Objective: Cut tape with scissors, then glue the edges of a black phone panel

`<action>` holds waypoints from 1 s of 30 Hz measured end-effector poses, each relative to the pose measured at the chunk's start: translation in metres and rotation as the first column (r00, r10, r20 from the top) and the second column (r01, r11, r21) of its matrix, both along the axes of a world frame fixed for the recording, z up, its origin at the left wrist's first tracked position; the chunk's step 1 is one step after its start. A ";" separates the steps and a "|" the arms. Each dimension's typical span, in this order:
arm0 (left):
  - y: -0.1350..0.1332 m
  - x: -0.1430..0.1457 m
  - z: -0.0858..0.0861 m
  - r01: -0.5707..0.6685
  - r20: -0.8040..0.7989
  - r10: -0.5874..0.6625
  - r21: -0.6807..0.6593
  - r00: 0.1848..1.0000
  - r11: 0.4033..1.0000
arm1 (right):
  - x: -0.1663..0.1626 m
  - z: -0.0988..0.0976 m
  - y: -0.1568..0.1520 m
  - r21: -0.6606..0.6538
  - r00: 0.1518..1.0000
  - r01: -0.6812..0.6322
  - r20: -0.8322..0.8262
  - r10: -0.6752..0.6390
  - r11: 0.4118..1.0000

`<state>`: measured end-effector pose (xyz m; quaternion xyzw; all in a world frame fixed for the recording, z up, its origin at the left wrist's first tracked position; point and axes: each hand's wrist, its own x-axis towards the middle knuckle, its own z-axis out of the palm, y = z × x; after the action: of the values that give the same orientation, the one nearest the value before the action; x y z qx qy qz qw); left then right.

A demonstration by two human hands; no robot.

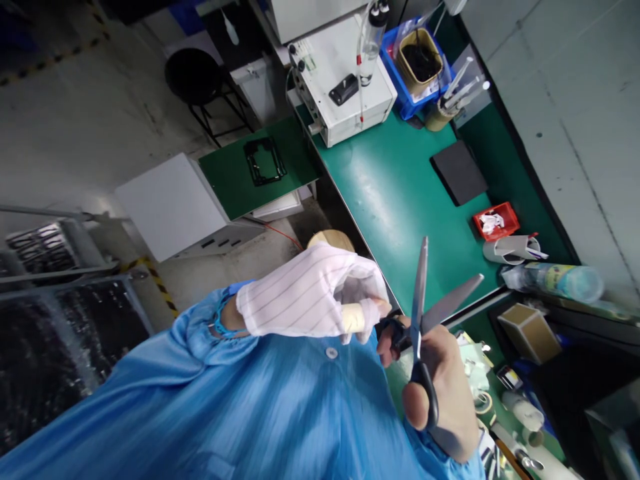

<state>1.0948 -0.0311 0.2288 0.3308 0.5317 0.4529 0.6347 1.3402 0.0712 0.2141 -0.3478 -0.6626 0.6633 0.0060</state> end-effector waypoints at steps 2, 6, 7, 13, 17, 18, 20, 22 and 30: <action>0.001 0.000 -0.001 -0.006 0.001 0.006 0.029 1.000 1.000 | 0.000 -0.002 -0.002 0.014 1.000 -0.002 0.001 0.002 1.000; 0.003 -0.001 -0.002 -0.009 -0.046 0.012 0.077 0.999 0.997 | -0.004 -0.003 -0.007 0.002 1.000 -0.009 0.016 0.008 1.000; 0.003 -0.001 -0.002 -0.006 -0.066 0.012 0.084 0.998 0.996 | -0.005 -0.003 -0.008 -0.009 1.000 -0.002 0.017 0.002 1.000; 0.003 0.001 -0.003 -0.035 -0.121 0.053 0.140 0.991 0.990 | -0.009 -0.001 -0.007 -0.050 1.000 0.013 0.029 -0.012 0.999; 0.004 0.002 -0.007 -0.045 -0.108 0.063 0.160 0.992 0.986 | -0.012 0.001 -0.004 -0.070 0.999 0.016 0.053 -0.012 0.997; 0.005 0.001 -0.007 -0.041 -0.111 0.060 0.162 0.992 0.986 | -0.012 0.001 -0.004 -0.075 0.998 0.020 0.060 -0.015 0.997; 0.005 0.000 -0.008 -0.034 -0.117 0.055 0.176 0.992 0.984 | -0.013 0.001 -0.004 -0.083 0.997 0.030 0.073 -0.024 0.996; 0.005 0.000 -0.008 -0.038 -0.137 0.064 0.184 0.988 0.982 | -0.013 0.001 -0.003 -0.089 0.996 0.045 0.078 -0.038 0.995; 0.003 0.001 -0.010 -0.025 -0.116 0.044 0.161 0.992 0.987 | -0.012 -0.001 -0.002 -0.082 0.997 0.021 0.072 -0.015 0.996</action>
<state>1.0957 -0.0280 0.2188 0.3978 0.5363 0.4844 0.5653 1.3285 0.0692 0.2135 -0.3769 -0.6312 0.6774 -0.0261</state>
